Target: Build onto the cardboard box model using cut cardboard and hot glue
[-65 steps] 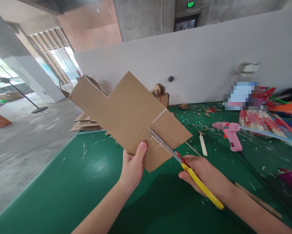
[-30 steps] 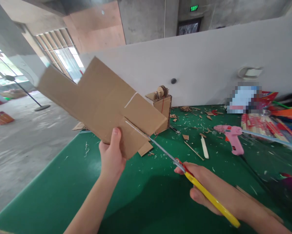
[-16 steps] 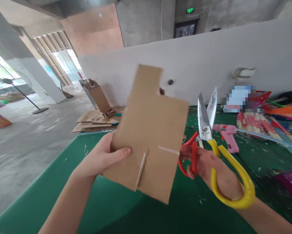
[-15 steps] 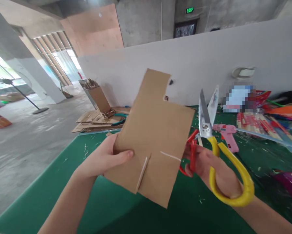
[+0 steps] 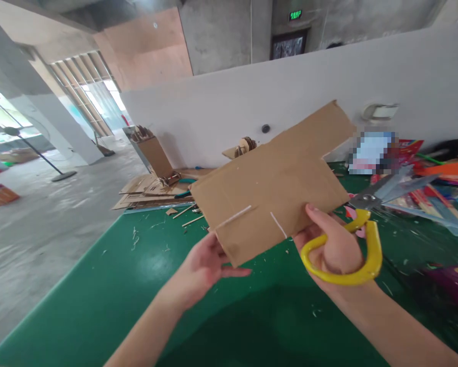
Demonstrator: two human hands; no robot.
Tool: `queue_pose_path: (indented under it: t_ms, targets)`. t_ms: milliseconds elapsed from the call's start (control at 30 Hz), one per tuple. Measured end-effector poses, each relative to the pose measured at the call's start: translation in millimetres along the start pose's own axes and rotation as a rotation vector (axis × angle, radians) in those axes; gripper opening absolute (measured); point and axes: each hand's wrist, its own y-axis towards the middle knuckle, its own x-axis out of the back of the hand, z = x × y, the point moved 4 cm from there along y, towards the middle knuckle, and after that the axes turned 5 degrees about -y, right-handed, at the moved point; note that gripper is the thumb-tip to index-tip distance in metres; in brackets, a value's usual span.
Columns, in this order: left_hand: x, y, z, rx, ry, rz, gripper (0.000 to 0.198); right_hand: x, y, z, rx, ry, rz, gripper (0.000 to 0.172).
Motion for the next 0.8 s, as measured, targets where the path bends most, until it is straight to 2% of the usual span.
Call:
queue_pose_path:
  t_ms: [100, 200, 333, 467, 600, 733, 800]
  targets:
    - [-18.2, -1, 16, -0.057, 0.003, -0.127, 0.04, 1, -3, -6, -0.077, 0.125, -0.132, 0.031]
    - [-15.7, 9, 8, -0.202, -0.026, -0.256, 0.023, 3, -5, -12, -0.03, 0.063, 0.043, 0.029]
    - [8.1, 29, -16, -0.388, -0.078, -0.327, 0.025, 29, -4, -25, 0.019, -0.349, 0.344, 0.042]
    - [26.8, 39, -22, -0.456, -0.164, -0.399, 0.03, 53, -3, -31, 0.101, -0.823, 0.592, 0.044]
    - [26.9, 41, -10, -0.439, -0.225, -0.397, 0.029, 53, -3, -34, 0.148, -0.992, 0.689, 0.037]
    - [21.7, 40, 5, -0.35, -0.191, -0.342, 0.03, 39, 1, -37, 0.226, -1.045, 0.696, 0.036]
    - [21.5, 39, 11, -0.315, -0.212, -0.341, 0.028, 33, 4, -39, 0.2, -1.081, 0.705, 0.04]
